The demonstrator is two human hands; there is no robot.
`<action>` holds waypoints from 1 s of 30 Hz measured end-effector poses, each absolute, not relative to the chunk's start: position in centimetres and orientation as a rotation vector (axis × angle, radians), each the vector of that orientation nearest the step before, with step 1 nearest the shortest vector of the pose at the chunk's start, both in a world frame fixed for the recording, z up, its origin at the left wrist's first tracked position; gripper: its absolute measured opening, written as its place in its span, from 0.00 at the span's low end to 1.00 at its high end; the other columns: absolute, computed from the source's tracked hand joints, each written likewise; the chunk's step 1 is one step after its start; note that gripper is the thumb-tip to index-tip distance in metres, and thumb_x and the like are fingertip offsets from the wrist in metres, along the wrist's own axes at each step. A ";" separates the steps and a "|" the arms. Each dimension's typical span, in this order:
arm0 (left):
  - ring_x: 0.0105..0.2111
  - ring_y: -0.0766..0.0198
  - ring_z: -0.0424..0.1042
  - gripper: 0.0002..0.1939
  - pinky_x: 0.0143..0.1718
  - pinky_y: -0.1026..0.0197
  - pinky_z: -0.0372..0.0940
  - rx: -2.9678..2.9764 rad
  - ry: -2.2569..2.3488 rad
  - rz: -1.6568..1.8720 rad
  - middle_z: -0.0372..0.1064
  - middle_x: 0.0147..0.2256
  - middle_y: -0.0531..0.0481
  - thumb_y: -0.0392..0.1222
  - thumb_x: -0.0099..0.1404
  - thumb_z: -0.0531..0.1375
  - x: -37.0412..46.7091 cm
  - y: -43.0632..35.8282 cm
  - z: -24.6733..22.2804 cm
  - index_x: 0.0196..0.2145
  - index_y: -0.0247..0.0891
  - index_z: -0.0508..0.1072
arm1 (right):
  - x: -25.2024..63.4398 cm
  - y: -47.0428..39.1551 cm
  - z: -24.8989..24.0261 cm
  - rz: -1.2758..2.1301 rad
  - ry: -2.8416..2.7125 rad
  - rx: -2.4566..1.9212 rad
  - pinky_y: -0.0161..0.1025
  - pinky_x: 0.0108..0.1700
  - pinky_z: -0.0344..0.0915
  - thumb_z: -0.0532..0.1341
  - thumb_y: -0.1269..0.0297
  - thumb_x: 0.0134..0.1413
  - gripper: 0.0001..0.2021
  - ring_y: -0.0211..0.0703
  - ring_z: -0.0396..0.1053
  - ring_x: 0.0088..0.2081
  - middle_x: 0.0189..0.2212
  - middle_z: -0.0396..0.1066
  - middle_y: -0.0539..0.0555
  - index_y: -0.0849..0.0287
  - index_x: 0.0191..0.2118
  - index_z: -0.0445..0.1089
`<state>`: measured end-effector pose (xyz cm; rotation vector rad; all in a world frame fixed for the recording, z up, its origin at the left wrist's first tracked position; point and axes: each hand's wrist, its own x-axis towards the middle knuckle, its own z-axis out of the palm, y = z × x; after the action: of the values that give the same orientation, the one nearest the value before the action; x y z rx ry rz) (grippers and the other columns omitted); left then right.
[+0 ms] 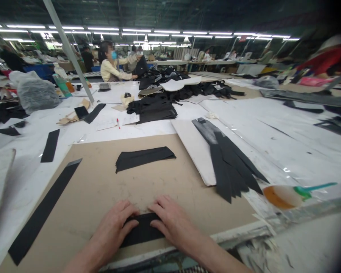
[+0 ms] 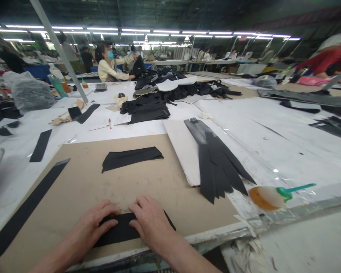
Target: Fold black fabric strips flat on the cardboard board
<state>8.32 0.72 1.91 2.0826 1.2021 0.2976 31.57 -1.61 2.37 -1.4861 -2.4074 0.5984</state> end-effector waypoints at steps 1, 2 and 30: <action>0.45 0.58 0.66 0.06 0.47 0.56 0.61 2.074 1.206 0.319 0.68 0.41 0.52 0.36 0.71 0.57 8.2 0.7 1.7 0.42 0.44 0.72 | 31.4 -1.5 2.2 0.649 -2.394 -1.461 0.43 0.47 0.65 0.67 0.70 0.59 0.13 0.49 0.66 0.48 0.45 0.69 0.52 0.54 0.49 0.70; 0.45 0.58 0.66 0.08 0.47 0.56 0.61 2.066 1.213 0.339 0.68 0.41 0.52 0.35 0.70 0.58 8.1 0.6 1.6 0.44 0.45 0.72 | 31.4 -1.5 2.1 0.684 -2.386 -1.441 0.42 0.47 0.65 0.66 0.70 0.60 0.13 0.48 0.66 0.47 0.44 0.69 0.51 0.53 0.49 0.71; 0.49 0.51 0.67 0.24 0.55 0.48 0.63 2.962 0.869 0.201 0.68 0.52 0.42 0.29 0.69 0.55 6.2 -1.3 -0.1 0.62 0.34 0.62 | 35.1 -4.7 1.6 -0.183 -2.596 -1.533 0.47 0.37 0.65 0.63 0.68 0.63 0.02 0.52 0.67 0.36 0.34 0.69 0.56 0.60 0.40 0.71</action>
<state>6.17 -1.33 -0.11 2.9618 0.8692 0.2014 35.09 -4.65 1.56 -1.5329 -2.5955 -0.1829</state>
